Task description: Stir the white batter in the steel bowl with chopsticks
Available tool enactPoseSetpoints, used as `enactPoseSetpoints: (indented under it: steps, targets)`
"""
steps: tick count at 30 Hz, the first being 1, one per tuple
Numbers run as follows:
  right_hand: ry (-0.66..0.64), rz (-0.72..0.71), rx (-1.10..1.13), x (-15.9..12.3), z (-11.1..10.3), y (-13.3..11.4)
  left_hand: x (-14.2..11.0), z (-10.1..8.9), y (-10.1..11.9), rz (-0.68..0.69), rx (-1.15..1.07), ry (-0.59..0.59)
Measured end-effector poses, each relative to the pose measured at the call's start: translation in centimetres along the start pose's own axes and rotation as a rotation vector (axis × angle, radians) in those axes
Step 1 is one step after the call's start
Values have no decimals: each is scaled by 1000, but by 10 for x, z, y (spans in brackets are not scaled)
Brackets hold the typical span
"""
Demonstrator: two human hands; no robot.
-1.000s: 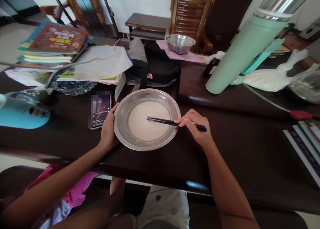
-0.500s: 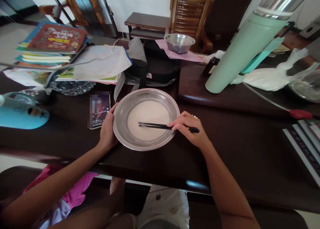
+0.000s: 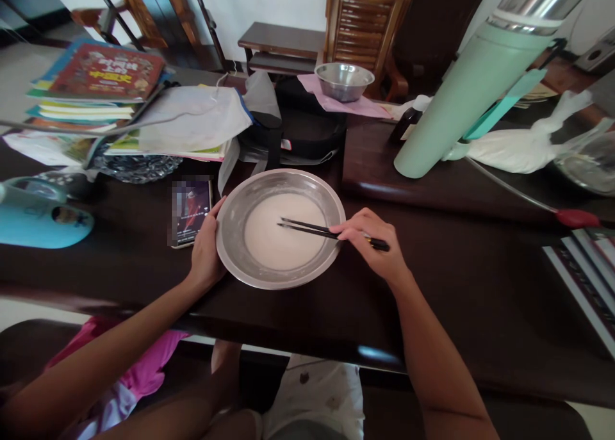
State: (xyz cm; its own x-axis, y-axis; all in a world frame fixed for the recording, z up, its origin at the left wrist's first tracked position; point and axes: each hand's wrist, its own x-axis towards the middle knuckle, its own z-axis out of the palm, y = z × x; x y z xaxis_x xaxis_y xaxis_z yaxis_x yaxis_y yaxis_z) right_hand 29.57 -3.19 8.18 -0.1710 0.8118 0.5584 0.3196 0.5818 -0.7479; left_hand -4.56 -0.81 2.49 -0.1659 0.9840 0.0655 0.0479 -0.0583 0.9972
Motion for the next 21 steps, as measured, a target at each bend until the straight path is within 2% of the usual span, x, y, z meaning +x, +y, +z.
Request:
enactPoseSetpoints:
  steps: [2, 7, 12, 17, 21]
  targets:
    - [30, 8, 37, -1, -2, 0, 0, 0, -1, 5, -3, -4]
    - [-94, -33, 39, 0, 2, -1, 1, -1, -2, 11, 10, 14]
    - [7, -6, 25, -1, 0, 0, 1, -1, -3, -3, -22, -3]
    - [-94, -37, 46, 0, 2, -1, 1, -1, -2, 4, -19, -4]
    - [-10, -25, 10, 0, 2, 0, 0, -1, -1, 3, -4, 4]
